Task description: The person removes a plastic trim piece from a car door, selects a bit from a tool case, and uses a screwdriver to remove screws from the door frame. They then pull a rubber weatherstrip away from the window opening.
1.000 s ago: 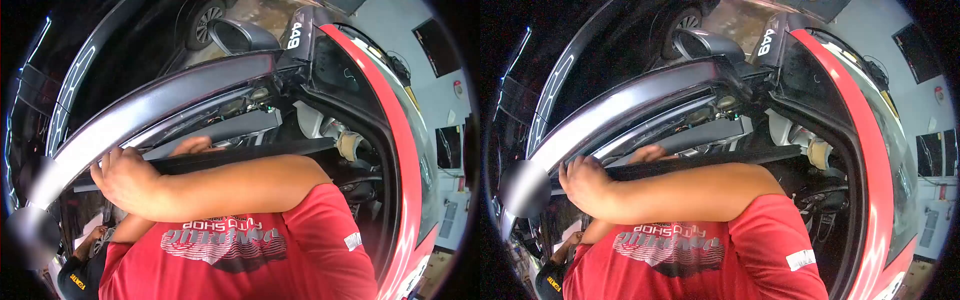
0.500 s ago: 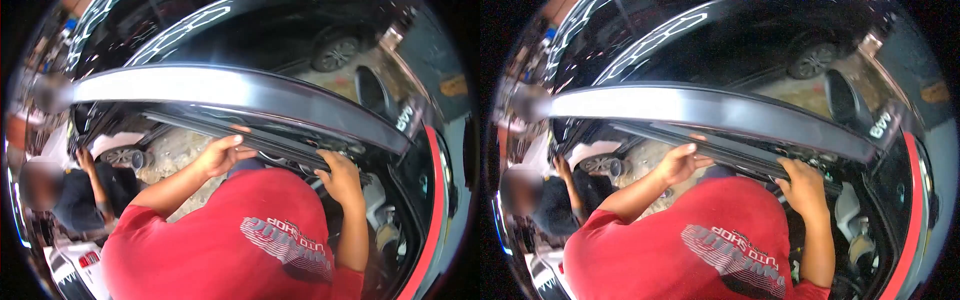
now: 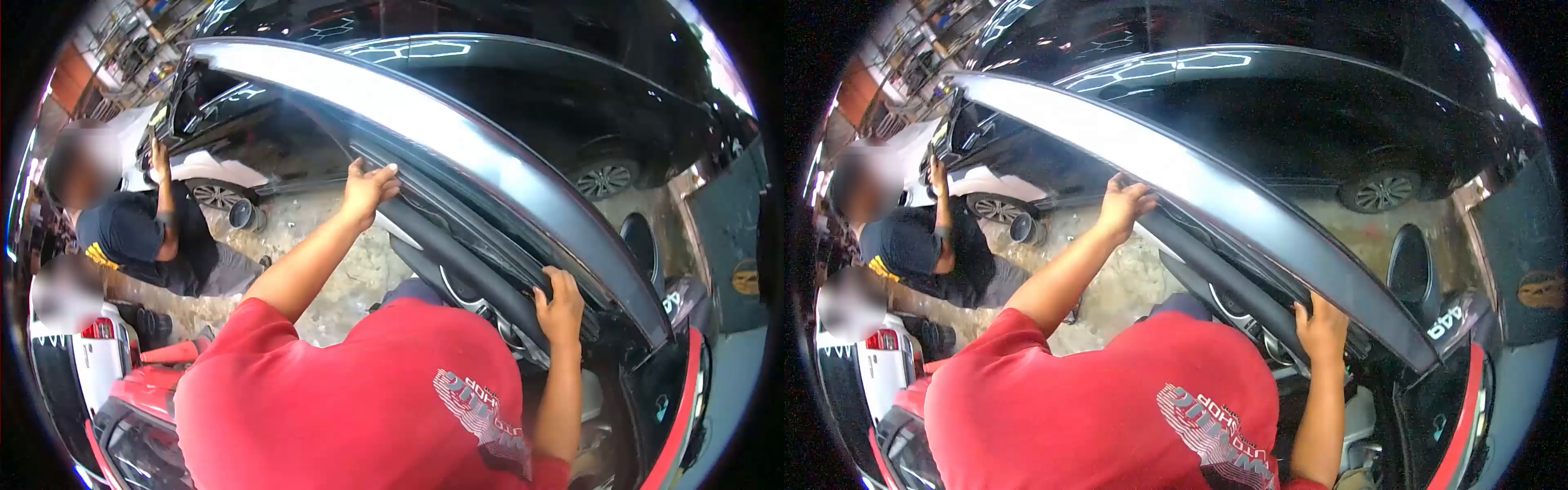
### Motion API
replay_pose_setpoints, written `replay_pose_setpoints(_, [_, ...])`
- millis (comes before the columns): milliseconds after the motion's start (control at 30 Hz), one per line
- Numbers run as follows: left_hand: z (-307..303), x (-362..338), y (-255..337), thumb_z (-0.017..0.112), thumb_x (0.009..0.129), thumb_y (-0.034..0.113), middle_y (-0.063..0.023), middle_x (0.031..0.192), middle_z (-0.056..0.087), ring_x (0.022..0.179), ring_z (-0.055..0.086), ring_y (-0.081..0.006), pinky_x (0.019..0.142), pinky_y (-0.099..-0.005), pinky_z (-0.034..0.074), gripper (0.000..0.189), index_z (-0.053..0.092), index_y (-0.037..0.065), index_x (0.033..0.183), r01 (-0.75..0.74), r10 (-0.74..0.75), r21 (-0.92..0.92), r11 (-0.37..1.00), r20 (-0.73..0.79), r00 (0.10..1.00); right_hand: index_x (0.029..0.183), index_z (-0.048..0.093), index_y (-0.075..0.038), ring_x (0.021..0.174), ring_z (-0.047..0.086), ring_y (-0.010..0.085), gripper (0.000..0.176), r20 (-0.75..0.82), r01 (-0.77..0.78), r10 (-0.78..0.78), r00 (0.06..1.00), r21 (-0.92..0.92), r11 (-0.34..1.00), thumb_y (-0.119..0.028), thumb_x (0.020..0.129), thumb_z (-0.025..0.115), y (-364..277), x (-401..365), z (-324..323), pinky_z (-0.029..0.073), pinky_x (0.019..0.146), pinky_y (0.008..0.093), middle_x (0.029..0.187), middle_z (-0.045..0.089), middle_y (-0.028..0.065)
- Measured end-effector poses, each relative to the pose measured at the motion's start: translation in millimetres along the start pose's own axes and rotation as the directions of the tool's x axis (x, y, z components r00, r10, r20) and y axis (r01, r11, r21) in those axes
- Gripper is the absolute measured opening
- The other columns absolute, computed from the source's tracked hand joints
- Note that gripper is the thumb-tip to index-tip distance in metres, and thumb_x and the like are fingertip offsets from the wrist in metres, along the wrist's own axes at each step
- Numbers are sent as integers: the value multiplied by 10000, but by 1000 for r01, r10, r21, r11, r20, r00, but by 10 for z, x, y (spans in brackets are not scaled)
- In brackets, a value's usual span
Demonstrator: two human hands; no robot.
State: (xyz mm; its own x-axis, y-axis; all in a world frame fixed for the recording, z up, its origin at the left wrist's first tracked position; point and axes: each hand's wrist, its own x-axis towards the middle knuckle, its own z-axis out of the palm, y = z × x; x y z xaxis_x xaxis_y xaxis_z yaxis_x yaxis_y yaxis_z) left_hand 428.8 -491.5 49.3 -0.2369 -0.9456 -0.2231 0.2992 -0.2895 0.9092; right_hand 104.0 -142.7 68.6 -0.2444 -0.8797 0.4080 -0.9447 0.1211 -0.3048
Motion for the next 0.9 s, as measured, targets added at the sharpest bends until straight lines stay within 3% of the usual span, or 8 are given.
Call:
replay_pose_setpoints(167, [13, 83, -28, 866, 930, 57, -205, 1206, 669, 968, 754, -271, 817, -380, 664, 1219, -65, 33, 1717, -51, 54, 46, 998, -58, 997, 1304, 681, -50, 1105, 649, 446, 431, -93, 31, -34, 995, -37, 999, -68, 886, 782, 36, 12, 179, 513, 961, 547, 1195, 677, 207])
replay_pose_setpoints(333, [-23, 182, -69, 885, 917, 81, -181, 1136, 688, 905, 762, -256, 778, -358, 663, 1196, -24, -55, 1682, -55, 60, 78, 995, -55, 997, 1310, 718, -51, 1125, 620, 417, 414, -162, 8, -30, 986, -135, 991, -80, 903, 789, 63, -4, 249, 512, 978, 532, 1193, 670, 181])
replay_pose_setpoints(500, [16, 178, -66, 892, 918, 107, -181, 1128, 693, 888, 761, -254, 783, -360, 664, 992, 209, -116, 1601, -4, 5, 26, 1000, -46, 999, 1296, 713, -47, 1147, 618, 422, 412, -210, -18, -4, 978, -106, 994, -68, 893, 798, 122, -40, 308, 497, 1020, 535, 1204, 676, 187])
replay_pose_setpoints(633, [42, 118, 36, 890, 927, 129, -184, 1122, 694, 895, 759, -259, 787, -360, 664, 903, 294, -135, 1550, -12, 12, -39, 999, -3, 1000, 1283, 709, -46, 1206, 614, 432, 405, -245, -64, 34, 969, -115, 991, -66, 889, 801, 82, -68, 293, 472, 1084, 541, 1240, 682, 194])
replay_pose_setpoints(700, [44, 104, 88, 885, 934, 143, -194, 1135, 695, 910, 760, -267, 788, -360, 663, 820, 354, -141, 1490, -118, 119, -17, 993, 25, 993, 1286, 715, -51, 1228, 620, 429, 401, -226, -98, 72, 972, -102, 990, -70, 895, 800, 85, -44, 317, 467, 1098, 540, 1263, 692, 194])
replay_pose_setpoints(767, [40, 94, 142, 898, 912, 163, -219, 1168, 692, 924, 764, -274, 763, -335, 655, 759, 420, -121, 1429, -92, 92, 35, 995, -4, 996, 1289, 720, -55, 1250, 625, 425, 398, -198, -148, 126, 972, -100, 984, -73, 900, 800, 78, -89, 298, 462, 1111, 539, 1286, 702, 194])
replay_pose_setpoints(833, [5, 112, 159, 888, 905, 164, -214, 1153, 690, 895, 758, -270, 718, -316, 634, 676, 465, -85, 1370, -84, 84, -32, 996, -12, 996, 1282, 745, -56, 1244, 662, 400, 363, -132, -145, 134, 982, -79, 986, -82, 923, 796, 100, -53, 267, 470, 1109, 523, 1294, 741, 181])
replay_pose_setpoints(900, [8, 76, 215, 856, 908, 147, -156, 1102, 676, 856, 738, -253, 647, -291, 583, 473, 512, 6, 1200, -50, 50, -52, 997, 2, 999, 1227, 784, -42, 1201, 707, 383, 282, -157, -140, 133, 979, -29, 990, -85, 949, 784, 194, -65, 272, 495, 1091, 492, 1250, 780, 174])
